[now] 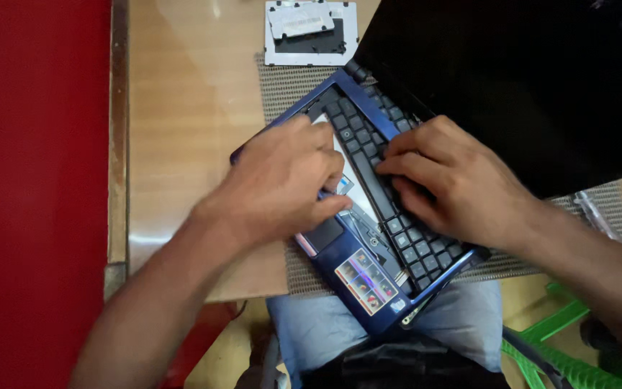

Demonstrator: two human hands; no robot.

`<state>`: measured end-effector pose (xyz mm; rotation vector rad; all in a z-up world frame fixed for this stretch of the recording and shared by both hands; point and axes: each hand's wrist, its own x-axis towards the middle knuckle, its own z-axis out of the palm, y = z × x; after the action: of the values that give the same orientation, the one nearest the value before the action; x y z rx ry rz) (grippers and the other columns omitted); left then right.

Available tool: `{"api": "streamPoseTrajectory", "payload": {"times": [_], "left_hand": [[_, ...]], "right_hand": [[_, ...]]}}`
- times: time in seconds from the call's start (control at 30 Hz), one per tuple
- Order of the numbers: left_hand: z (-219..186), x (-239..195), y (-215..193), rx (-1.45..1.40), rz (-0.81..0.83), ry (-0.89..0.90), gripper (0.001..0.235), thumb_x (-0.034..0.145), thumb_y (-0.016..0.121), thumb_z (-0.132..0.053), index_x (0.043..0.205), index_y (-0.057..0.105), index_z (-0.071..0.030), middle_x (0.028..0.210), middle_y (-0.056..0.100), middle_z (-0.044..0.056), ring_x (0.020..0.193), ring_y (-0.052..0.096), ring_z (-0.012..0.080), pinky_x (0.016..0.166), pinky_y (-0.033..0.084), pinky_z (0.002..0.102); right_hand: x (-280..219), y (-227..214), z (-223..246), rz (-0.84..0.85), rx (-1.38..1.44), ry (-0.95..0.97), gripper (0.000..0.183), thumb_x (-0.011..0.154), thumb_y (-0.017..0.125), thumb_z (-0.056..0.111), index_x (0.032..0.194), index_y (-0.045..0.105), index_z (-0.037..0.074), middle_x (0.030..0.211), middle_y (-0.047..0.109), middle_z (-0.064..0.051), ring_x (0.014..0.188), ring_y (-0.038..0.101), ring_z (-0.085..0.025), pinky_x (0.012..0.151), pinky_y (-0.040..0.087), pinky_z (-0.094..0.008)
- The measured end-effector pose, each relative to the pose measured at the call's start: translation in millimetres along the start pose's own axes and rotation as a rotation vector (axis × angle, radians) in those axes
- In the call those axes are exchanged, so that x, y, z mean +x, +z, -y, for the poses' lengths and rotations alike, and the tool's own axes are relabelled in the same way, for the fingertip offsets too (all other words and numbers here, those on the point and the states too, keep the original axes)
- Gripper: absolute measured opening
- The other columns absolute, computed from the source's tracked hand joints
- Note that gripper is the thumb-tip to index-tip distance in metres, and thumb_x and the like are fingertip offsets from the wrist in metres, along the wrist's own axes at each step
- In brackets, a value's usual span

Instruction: The person uses a screwdriver to remove screws from the laptop's hinge area, then lifts and detaches the keyboard and its surrounding frame. They place the removed parts on the table and continue to work on the exposed internal components.

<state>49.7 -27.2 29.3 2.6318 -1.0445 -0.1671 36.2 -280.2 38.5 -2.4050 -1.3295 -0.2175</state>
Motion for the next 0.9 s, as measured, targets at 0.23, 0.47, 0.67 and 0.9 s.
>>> {"api": "streamPoseTrajectory", "payload": {"times": [0.23,0.47,0.67,0.9], "left_hand": [[-11,-10,22,0.017,-0.286,0.085,0.023,0.083,0.073,-0.020,0.064,0.073,-0.008,0.074,0.063,0.008,0.086,0.056,0.0279,0.082,0.048,0.039],[-17,-9,19,-0.096,-0.456,0.084,0.016,0.078,0.063,-0.002,0.062,0.061,-0.001,0.072,0.056,0.012,0.075,0.052,0.0313,0.070,0.047,0.043],[-18,-11,15,-0.174,-0.402,0.049,0.023,0.083,0.067,-0.003,0.063,0.056,-0.005,0.076,0.054,0.009,0.078,0.051,0.0296,0.066,0.045,0.043],[-16,-13,6,-0.193,-0.286,0.032,0.020,0.094,0.063,-0.007,0.074,0.064,-0.005,0.083,0.057,0.010,0.083,0.052,0.0301,0.074,0.045,0.046]], "right_hand": [[-2,3,0,-0.064,0.053,0.008,0.019,0.098,0.064,0.006,0.115,0.070,0.001,0.113,0.064,-0.015,0.099,0.062,-0.032,0.092,0.053,-0.041],[-1,3,1,-0.062,0.019,0.016,0.018,0.099,0.063,0.009,0.114,0.070,0.001,0.112,0.067,-0.013,0.102,0.064,-0.030,0.095,0.052,-0.041],[-3,4,-3,-0.070,-0.016,-0.007,0.018,0.098,0.065,0.008,0.113,0.072,0.001,0.111,0.069,-0.014,0.102,0.064,-0.030,0.095,0.053,-0.041],[1,-2,-3,-0.018,0.012,-0.004,0.019,0.099,0.064,0.007,0.115,0.070,0.001,0.113,0.068,-0.013,0.105,0.064,-0.029,0.096,0.051,-0.042]]}}
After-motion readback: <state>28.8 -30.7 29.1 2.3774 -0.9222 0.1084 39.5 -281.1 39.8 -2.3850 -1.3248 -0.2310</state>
